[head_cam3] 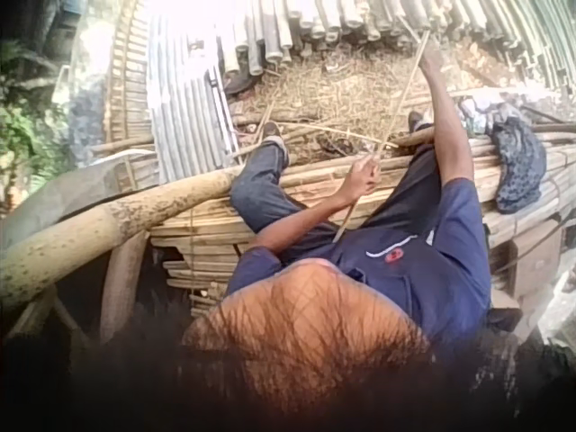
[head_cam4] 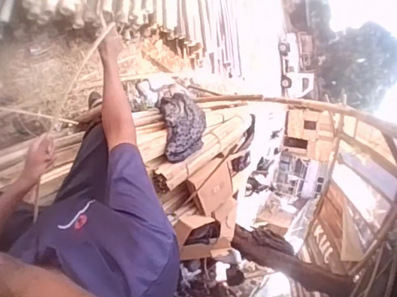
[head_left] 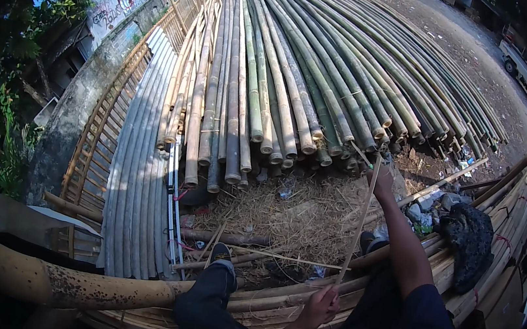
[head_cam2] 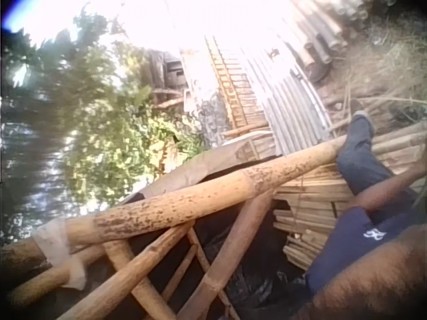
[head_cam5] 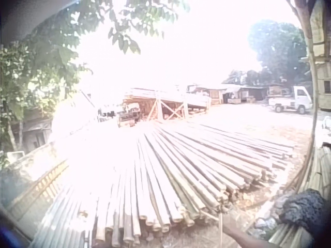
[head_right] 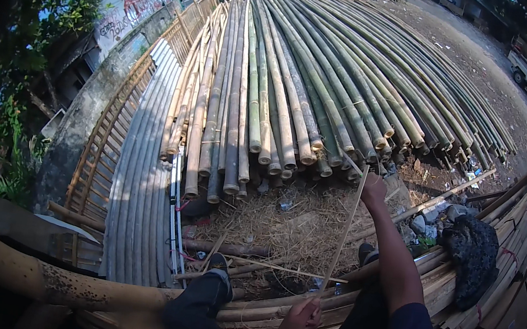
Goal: Scraping or peeling a thin strip of bamboo using a utility knife while sitting on a bamboo platform.
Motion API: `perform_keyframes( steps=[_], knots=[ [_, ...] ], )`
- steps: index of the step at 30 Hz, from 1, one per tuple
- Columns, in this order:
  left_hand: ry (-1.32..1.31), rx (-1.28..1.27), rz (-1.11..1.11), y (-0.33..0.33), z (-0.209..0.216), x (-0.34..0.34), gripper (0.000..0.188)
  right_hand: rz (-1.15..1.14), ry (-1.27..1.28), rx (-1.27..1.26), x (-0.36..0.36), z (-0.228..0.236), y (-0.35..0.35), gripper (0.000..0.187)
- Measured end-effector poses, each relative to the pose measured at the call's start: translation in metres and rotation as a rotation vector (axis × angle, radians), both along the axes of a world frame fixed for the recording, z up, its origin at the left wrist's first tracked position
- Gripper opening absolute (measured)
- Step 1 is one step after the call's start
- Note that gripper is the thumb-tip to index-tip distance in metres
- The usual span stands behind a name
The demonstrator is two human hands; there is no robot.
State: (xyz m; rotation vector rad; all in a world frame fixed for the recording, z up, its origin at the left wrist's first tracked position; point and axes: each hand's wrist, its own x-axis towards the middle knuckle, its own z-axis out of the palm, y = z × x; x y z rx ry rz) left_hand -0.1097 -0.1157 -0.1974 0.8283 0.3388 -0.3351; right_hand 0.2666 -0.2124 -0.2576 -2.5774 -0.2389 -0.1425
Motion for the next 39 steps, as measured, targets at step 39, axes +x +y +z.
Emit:
perform_keyframes(
  steps=[39],
  knots=[
    [0.051,-0.158,-0.025,-0.002,-0.004,0.003,0.031,-0.15,-0.108,-0.156,0.019,0.011,-0.014,0.031]
  ],
)
